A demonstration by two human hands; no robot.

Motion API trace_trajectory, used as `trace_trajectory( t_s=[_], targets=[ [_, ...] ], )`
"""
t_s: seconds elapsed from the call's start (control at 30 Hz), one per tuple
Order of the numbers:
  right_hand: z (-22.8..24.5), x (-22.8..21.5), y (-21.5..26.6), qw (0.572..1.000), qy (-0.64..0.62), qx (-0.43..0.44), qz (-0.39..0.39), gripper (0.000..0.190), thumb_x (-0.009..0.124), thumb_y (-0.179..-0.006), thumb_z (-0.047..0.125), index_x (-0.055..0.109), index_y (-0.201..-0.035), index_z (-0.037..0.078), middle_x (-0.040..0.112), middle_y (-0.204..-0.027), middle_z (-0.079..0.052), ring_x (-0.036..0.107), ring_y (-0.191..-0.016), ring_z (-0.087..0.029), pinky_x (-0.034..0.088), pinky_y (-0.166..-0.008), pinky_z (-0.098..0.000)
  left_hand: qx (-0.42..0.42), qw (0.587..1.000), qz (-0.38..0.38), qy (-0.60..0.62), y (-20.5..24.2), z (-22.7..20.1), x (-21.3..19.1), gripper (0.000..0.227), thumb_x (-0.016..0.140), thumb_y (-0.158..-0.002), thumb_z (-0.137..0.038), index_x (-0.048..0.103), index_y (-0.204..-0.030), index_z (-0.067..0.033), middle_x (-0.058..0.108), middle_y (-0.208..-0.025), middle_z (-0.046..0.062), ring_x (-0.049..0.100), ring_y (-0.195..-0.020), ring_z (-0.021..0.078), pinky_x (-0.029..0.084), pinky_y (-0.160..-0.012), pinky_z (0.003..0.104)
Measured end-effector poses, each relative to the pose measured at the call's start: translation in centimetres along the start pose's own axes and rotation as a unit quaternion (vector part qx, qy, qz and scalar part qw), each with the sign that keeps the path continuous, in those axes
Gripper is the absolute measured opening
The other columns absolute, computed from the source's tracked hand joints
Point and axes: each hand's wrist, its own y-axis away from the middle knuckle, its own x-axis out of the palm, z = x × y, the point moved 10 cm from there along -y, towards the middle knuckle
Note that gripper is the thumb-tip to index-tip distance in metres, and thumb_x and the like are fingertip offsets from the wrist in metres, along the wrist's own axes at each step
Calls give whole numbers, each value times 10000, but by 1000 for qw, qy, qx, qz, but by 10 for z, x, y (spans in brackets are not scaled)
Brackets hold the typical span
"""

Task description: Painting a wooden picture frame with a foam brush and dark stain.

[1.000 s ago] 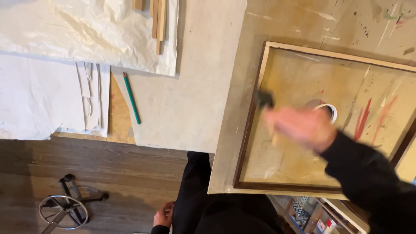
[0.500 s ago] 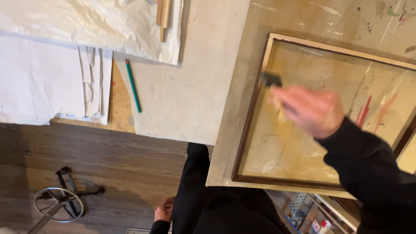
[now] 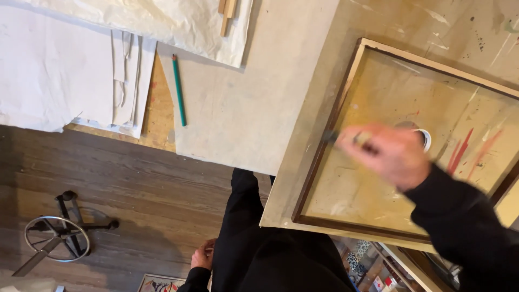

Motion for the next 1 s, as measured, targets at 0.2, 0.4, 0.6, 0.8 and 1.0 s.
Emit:
trace_trajectory(
  t_s=[0.2, 0.4, 0.6, 0.8, 1.0],
  targets=[
    [12, 13, 13, 970, 232, -75, 10, 263, 781, -881, 202, 773, -1117, 86, 761, -918, -64, 651, -571, -139, 493, -418, -297, 29, 999, -9, -9, -6, 7, 5, 359, 709, -852, -199, 726, -1211, -205, 823, -994, 60, 817, -906, 218, 638, -785, 367],
    [29, 57, 38, 982, -2, -106, 155, 295, 766, -869, 243, 749, -1108, 72, 734, -851, -15, 682, -584, -119, 573, -469, -264, 15, 999, -4, -45, -9, 18, 4, 357, 710, -855, -216, 730, -1211, -236, 833, -983, 49, 823, -901, 209, 638, -789, 363],
    [-89, -46, -47, 998, 30, 58, -4, 86, 765, -959, 122, 779, -1042, 106, 776, -851, -42, 655, -552, -101, 480, -446, -257, 24, 999, 11, -40, -24, 26, -7, 400, 716, -821, -217, 718, -1219, -256, 830, -1020, 24, 834, -883, 195, 647, -779, 353],
    [-114, -101, -46, 963, -157, 156, -157, 129, 714, -1105, 88, 716, -1180, -18, 726, -940, -83, 664, -698, -49, 561, -636, -223, -29, 999, -19, -37, -21, 30, -23, 320, 711, -878, -298, 760, -1192, -264, 845, -976, 39, 840, -875, 199, 651, -791, 348],
    [-91, -102, -24, 966, -46, 223, -121, 153, 716, -967, 69, 753, -1057, -49, 720, -802, -139, 560, -501, -156, 447, -440, -287, -12, 999, -5, -53, -25, 33, -20, 372, 733, -853, -284, 740, -1224, -263, 849, -932, 47, 840, -875, 189, 644, -790, 347]
  ],
)
